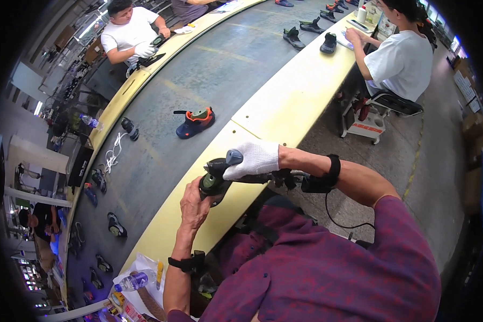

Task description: Applying heat to shoe components on a last using a specialized tool on an assembly line.

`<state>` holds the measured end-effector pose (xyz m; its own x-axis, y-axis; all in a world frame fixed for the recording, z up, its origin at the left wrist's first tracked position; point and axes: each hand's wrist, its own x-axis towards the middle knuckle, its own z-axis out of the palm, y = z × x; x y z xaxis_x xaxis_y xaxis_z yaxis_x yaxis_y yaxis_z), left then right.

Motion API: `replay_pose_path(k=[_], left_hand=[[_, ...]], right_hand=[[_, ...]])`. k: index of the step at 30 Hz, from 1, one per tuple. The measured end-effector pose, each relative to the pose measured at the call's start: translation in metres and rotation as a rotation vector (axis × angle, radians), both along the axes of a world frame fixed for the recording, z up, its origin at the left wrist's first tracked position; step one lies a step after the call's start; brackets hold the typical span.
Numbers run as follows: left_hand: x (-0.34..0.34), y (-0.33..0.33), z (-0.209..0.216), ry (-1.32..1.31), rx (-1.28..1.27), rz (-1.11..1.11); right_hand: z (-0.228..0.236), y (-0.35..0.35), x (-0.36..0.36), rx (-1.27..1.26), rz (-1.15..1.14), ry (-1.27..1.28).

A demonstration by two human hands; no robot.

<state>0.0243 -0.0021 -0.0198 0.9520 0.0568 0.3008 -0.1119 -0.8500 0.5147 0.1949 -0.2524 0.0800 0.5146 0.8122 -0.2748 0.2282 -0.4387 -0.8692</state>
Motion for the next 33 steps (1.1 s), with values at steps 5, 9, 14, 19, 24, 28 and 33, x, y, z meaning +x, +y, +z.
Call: replay_pose_path(k=[5, 9, 14, 19, 24, 28, 33], left_hand=[[-0.014, 0.034, 0.02, 0.314, 0.209, -0.095], [-0.046, 0.075, 0.015, 0.281, 0.392, -0.132], [-0.065, 0.07, -0.024, 0.283, -0.027, 0.355], [-0.052, 0.037, -0.085, 0.235, -0.05, 0.689], [-0.042, 0.069, -0.081, 0.054, -0.069, 0.666], [-0.028, 0.11, -0.07, -0.012, -0.412, 0.651], [-0.052, 0.158, -0.075, 0.439, -0.301, 0.944]], right_hand=[[-0.034, 0.004, 0.036, -0.086, 0.077, -0.133], [-0.084, 0.005, 0.108, -0.248, 0.085, -0.206], [-0.12, -0.014, 0.172, -0.163, -0.388, -0.576], [-0.134, 0.002, 0.167, -0.343, -0.278, -1.043], [-0.149, 0.019, 0.145, -0.165, -0.46, -1.033], [-0.149, 0.005, 0.14, -0.08, -0.57, -1.108], [-0.162, 0.006, 0.146, -0.011, -0.606, -1.124]])
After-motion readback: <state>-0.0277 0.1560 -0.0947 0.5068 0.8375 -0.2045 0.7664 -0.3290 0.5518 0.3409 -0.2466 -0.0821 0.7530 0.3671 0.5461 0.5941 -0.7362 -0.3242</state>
